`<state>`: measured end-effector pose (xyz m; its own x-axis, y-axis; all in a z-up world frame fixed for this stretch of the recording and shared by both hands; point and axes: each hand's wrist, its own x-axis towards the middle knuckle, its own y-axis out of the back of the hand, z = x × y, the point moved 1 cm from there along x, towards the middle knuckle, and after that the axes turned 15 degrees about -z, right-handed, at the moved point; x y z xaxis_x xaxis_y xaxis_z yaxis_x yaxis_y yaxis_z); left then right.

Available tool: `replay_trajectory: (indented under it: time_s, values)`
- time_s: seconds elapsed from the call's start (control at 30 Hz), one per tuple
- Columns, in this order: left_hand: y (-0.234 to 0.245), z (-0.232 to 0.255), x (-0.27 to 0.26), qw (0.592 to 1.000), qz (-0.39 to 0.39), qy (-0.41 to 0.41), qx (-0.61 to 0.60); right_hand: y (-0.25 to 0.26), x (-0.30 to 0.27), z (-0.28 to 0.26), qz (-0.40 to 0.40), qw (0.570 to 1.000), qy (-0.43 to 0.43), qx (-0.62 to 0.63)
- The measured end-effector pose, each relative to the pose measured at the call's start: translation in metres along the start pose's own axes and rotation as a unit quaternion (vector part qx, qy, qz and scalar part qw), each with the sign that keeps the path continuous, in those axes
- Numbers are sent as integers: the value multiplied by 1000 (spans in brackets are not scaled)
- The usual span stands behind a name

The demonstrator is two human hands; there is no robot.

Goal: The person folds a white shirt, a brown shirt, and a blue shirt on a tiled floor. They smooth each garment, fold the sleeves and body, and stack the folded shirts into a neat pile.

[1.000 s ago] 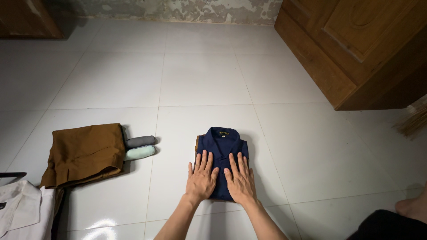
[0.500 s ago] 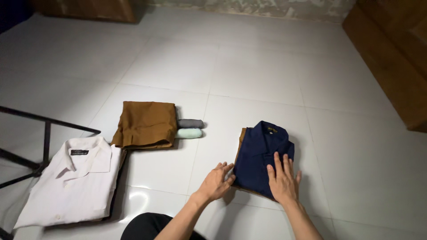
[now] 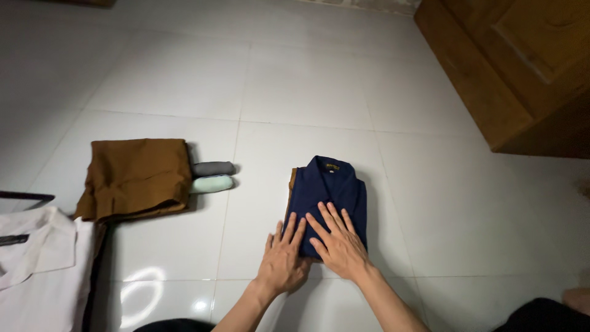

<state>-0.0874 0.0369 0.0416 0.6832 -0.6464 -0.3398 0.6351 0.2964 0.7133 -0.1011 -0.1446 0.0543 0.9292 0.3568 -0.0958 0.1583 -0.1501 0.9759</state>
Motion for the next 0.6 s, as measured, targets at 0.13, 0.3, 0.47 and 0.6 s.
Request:
replay_trajectory:
  time_s: [0.13, 0.3, 0.47, 0.6]
  values:
    - [0, -4, 3, 1000, 1, -10, -7, 0, 7, 6, 16, 998, -4, 59]
    - [2, -7, 9, 993, 100, -28, -61, 8, 21, 26, 171, 952, -30, 250]
    - [15, -12, 14, 956, 190, 26, -223, 48, 71, 81, 234, 899, -202, 312]
    - [22, -19, 23, 939, 170, 77, -290, 63, 122, 103, 104, 898, -280, 324]
